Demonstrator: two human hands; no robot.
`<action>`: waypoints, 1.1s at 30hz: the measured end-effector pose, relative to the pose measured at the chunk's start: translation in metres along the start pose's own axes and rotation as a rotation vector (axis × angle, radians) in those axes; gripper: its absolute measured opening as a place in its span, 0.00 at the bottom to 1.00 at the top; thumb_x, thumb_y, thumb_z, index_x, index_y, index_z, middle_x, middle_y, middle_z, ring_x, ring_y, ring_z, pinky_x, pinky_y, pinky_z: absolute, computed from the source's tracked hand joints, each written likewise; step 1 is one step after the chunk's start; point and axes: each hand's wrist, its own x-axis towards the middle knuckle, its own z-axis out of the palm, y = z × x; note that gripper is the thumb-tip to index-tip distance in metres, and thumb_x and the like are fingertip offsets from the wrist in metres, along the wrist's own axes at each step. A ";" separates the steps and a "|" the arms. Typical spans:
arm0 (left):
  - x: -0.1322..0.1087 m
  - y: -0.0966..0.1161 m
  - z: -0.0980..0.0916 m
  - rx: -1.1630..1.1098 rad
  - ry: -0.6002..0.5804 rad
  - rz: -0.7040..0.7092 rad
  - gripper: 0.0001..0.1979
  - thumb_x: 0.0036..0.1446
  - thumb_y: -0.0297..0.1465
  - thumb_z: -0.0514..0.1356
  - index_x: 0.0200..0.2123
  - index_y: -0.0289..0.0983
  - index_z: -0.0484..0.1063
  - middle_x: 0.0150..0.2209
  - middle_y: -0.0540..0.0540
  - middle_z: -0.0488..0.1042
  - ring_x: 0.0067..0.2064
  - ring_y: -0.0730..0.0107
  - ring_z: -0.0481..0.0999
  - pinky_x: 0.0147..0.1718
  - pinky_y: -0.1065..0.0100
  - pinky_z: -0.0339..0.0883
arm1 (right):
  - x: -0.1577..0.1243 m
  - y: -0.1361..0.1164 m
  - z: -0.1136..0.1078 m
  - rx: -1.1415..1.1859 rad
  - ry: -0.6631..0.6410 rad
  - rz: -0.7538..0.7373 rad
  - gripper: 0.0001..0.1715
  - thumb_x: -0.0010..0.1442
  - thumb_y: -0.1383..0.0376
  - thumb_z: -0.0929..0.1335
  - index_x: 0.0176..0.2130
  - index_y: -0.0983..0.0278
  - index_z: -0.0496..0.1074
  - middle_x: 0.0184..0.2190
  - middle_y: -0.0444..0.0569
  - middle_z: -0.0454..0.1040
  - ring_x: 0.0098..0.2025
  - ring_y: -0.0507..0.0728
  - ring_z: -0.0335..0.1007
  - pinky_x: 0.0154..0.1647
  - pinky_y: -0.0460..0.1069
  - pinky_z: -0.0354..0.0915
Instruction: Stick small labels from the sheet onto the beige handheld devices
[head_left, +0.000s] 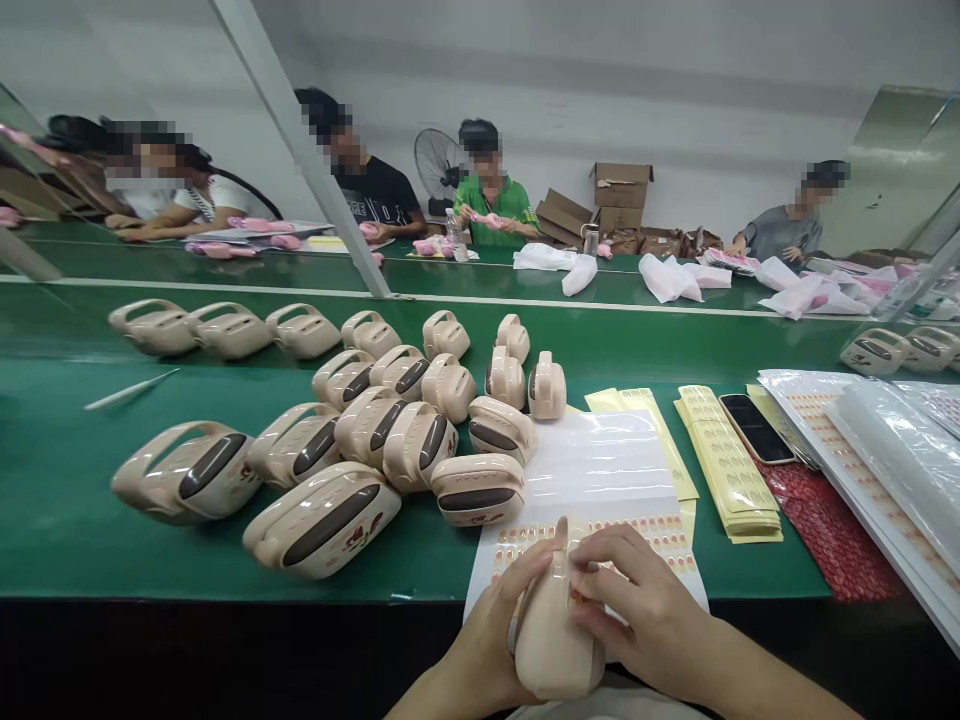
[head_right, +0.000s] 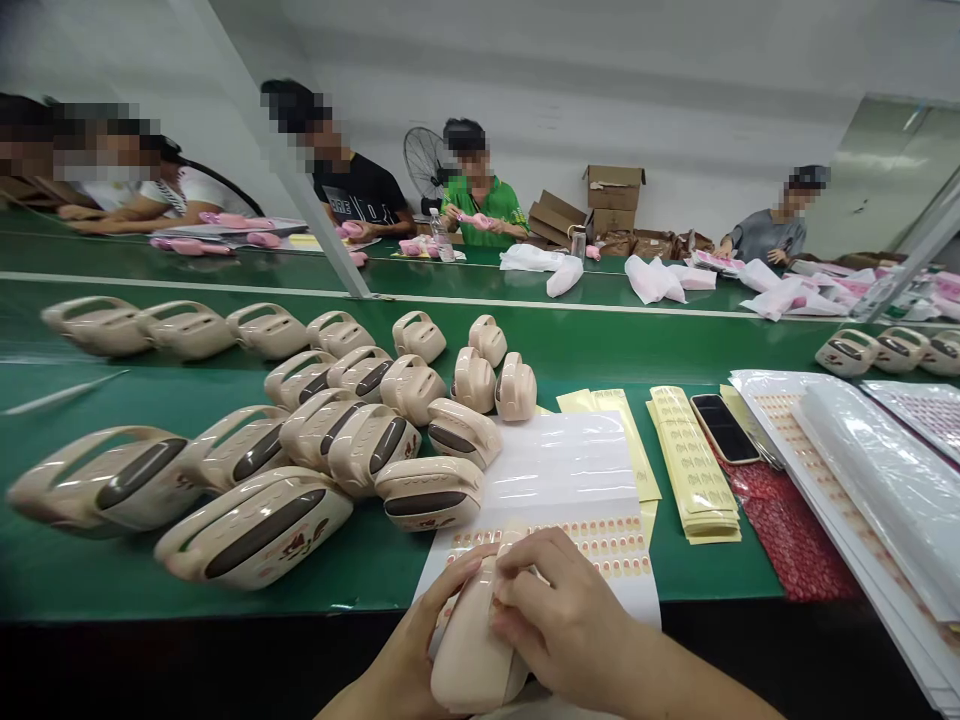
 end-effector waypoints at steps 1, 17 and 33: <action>0.000 -0.001 0.000 -0.025 0.009 -0.022 0.44 0.19 0.15 0.70 0.47 0.45 0.72 0.51 0.36 0.71 0.53 0.35 0.65 0.53 0.38 0.46 | -0.001 0.001 0.000 0.049 0.013 0.038 0.06 0.59 0.70 0.62 0.35 0.60 0.67 0.38 0.51 0.69 0.41 0.57 0.65 0.40 0.53 0.68; -0.004 -0.011 -0.005 0.329 -0.102 0.138 0.53 0.24 0.25 0.72 0.57 0.50 0.58 0.55 0.38 0.67 0.50 0.40 0.69 0.44 0.49 0.64 | 0.010 0.007 0.000 0.457 -0.032 0.449 0.08 0.52 0.69 0.66 0.23 0.62 0.65 0.35 0.47 0.63 0.40 0.55 0.65 0.42 0.52 0.65; -0.003 -0.011 -0.006 0.540 -0.190 0.191 0.56 0.29 0.35 0.72 0.60 0.54 0.45 0.57 0.41 0.63 0.53 0.43 0.67 0.47 0.48 0.65 | 0.003 0.008 0.008 0.132 0.069 0.120 0.08 0.56 0.73 0.63 0.27 0.63 0.63 0.34 0.50 0.65 0.37 0.54 0.64 0.35 0.49 0.67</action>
